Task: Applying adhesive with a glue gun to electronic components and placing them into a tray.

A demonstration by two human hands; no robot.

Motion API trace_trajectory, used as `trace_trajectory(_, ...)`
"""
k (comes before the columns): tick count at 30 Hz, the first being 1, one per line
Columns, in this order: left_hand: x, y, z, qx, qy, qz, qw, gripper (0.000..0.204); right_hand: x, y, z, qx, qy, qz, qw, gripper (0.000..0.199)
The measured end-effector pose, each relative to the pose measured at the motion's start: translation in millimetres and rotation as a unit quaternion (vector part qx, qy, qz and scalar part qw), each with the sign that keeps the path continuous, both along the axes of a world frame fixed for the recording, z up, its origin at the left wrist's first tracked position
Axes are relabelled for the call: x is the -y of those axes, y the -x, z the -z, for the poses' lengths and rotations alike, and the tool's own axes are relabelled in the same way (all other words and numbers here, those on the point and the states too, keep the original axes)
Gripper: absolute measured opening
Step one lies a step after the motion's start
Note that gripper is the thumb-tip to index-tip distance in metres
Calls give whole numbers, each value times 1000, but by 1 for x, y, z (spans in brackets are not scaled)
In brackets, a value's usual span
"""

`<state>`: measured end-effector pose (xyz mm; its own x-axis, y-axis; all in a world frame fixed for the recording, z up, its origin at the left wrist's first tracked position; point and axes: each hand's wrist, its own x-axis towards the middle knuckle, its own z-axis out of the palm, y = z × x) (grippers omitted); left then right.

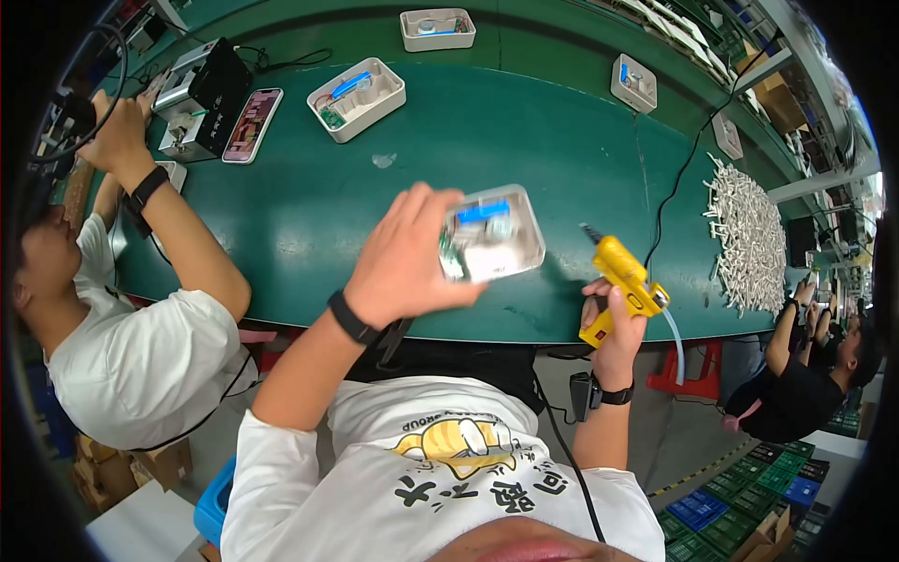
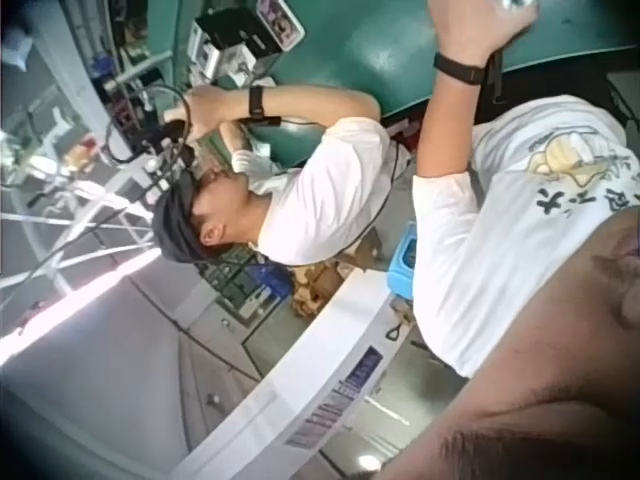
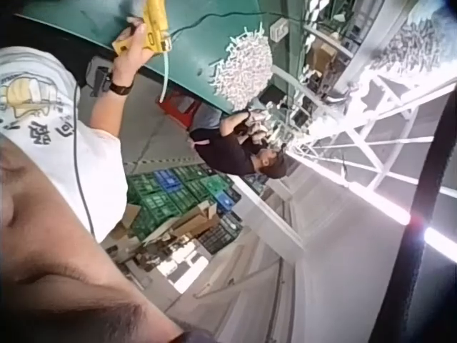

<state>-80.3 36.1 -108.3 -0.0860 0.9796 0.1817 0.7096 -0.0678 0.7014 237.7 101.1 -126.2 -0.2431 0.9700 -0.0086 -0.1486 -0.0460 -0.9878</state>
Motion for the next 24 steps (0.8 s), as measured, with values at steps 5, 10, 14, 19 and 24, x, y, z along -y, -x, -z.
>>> trace_trajectory(5, -93, -15, 22, 46, -22, -121, 991, 103, -4, 4, 3, -104, -21, 54, 993, 21)
trace_trajectory(10, -192, -19, 57, 110, -163, -106, 975, 82, -7, -9, 18, -93, -37, 39, 994, 21)
trace_trajectory(14, -245, 10, 66, -14, -212, -139, 967, 72, -9, -10, 21, -100, -39, 18, 994, 20)
trace_trajectory(19, -269, 29, 18, -162, -53, -240, 956, 65, -12, -15, 24, -112, -34, 22, 993, 20)
trace_trajectory(24, -294, 78, 28, -239, 90, -356, 899, 46, -10, -15, 29, -114, -24, 12, 993, 20)
